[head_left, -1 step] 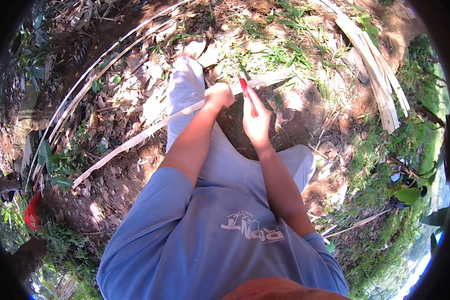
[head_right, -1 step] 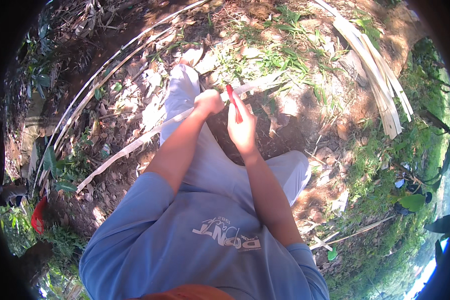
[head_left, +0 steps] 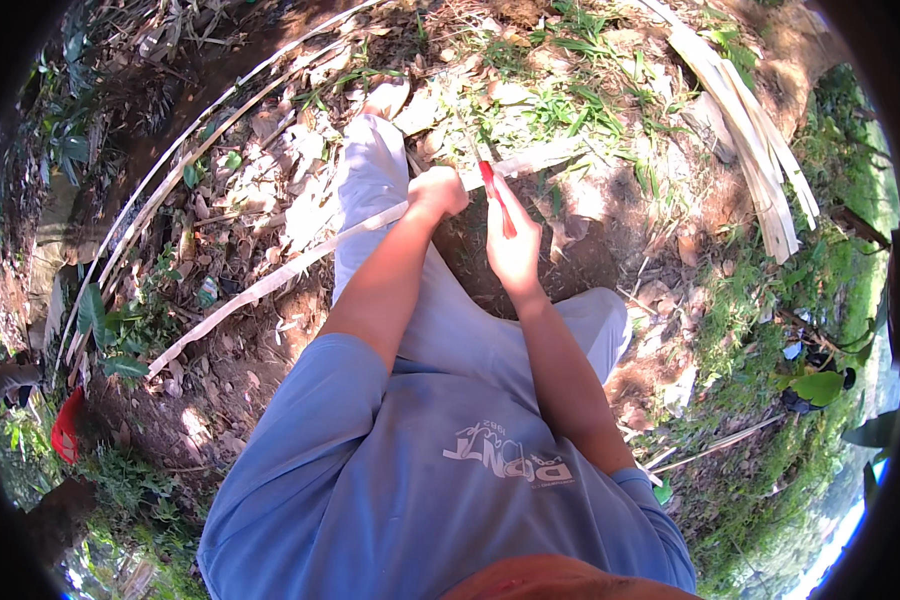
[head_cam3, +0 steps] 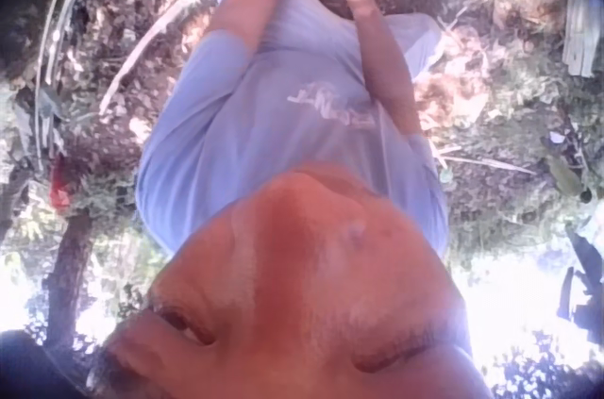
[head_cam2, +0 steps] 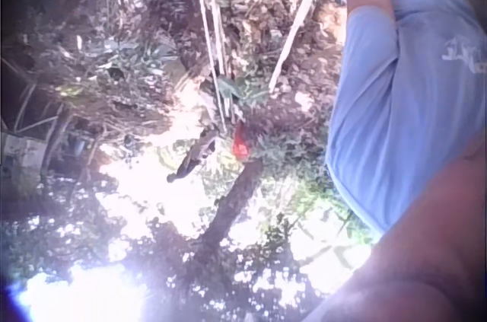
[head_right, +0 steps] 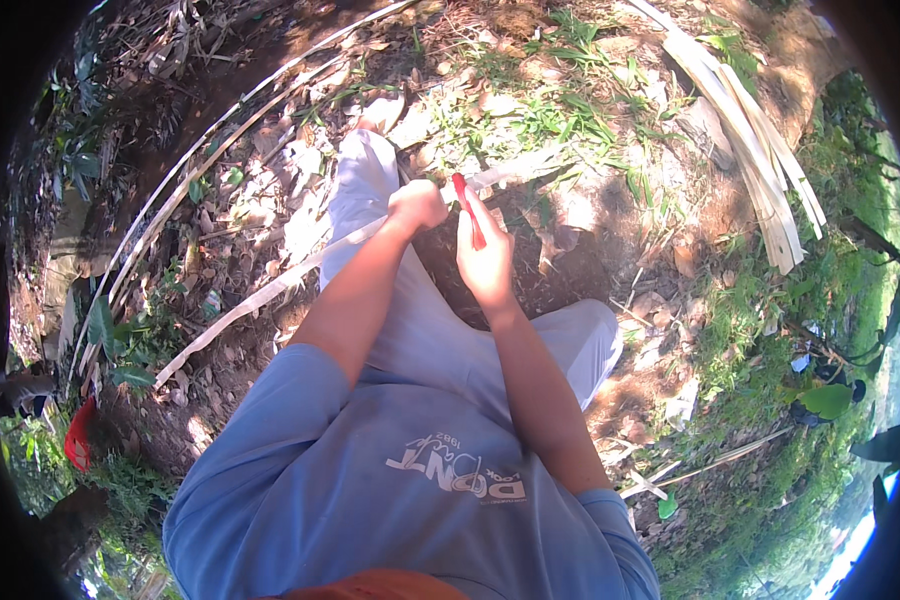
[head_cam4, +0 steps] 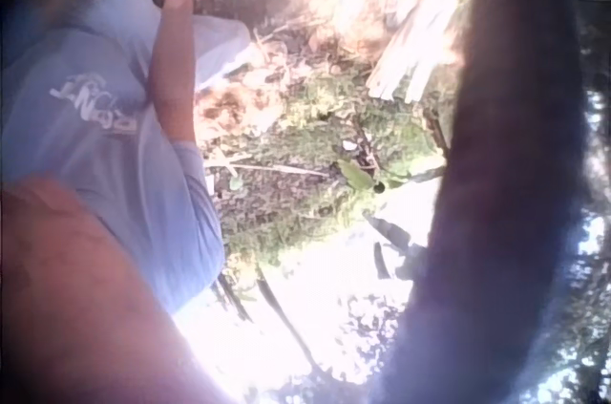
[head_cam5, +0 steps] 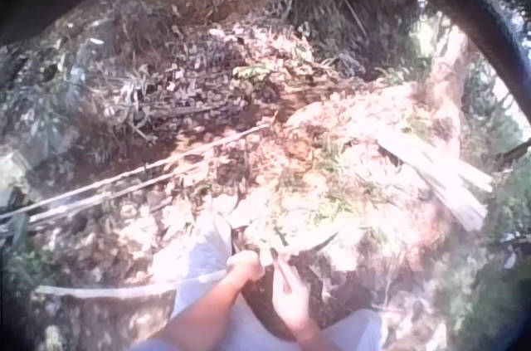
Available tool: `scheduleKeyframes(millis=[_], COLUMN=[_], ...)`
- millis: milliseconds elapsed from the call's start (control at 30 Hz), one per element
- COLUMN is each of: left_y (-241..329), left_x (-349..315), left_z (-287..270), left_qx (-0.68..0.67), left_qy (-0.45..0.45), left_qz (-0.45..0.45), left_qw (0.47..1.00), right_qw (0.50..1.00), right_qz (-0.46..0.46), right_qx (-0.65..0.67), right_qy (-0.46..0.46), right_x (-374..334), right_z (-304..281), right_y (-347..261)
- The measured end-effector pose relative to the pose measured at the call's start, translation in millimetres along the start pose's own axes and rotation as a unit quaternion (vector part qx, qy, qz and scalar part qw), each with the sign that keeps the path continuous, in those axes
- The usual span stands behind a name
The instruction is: The person sits on the ground and uses a red-handled machete to split long bamboo poles into thin strips. They repeatedly strike the bamboo against a rock to separate the layers and then use the machete to further refine the strips.
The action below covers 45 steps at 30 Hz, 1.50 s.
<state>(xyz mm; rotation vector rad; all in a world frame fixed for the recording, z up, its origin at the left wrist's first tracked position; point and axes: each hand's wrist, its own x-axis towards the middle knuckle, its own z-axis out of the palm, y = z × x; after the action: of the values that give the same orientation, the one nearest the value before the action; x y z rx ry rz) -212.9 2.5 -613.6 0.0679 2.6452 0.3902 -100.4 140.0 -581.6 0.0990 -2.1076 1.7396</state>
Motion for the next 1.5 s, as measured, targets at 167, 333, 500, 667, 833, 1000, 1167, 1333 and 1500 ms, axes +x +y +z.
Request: scheduleKeyframes(millis=[167, 333, 500, 667, 833, 1000, 1167, 1333, 1500], left_y=[-12, -10, 5, -1, -44, -45, -4, 1, -2], left_x=[7, 2, -10, 2, 14, 21, 2, 3, 2], left_z=[7, 16, 11, -1, 33, 53, 12, 0, -8], left_qx=[0.029, -0.003, -0.003, 0.017, 0.023, 0.046, 0.01, 0.006, 0.019], left_qy=[-0.004, -0.004, -0.023, 0.007, 0.131, 0.122, -0.003, -0.018, -0.014], left_qz=[-0.041, -0.038, -0.037, -0.025, 0.05, 0.033, -0.029, -0.05, -0.038], left_qw=[0.999, 0.999, 0.999, 1.0, 0.99, 0.991, 1.0, 0.999, 0.999], right_qw=[0.984, 0.966, 0.985, 0.999, 0.997, 0.955, 0.98, 0.999, 0.995], right_qz=[0.116, 0.159, 0.082, 0.02, 0.042, 0.213, 0.12, 0.022, 0.069], right_qx=[-0.12, -0.167, -0.132, -0.039, -0.055, -0.161, -0.137, -0.03, -0.062], right_qy=[-0.068, -0.114, -0.073, 0.0, -0.037, -0.132, -0.085, -0.013, -0.032], right_x=[-66, -110, -59, 12, -45, -103, -95, -19, -50], right_z=[-60, -120, -70, 9, -29, -120, -102, -19, -43], right_y=[-62, -146, -64, 10, -30, -153, -107, -22, -33])
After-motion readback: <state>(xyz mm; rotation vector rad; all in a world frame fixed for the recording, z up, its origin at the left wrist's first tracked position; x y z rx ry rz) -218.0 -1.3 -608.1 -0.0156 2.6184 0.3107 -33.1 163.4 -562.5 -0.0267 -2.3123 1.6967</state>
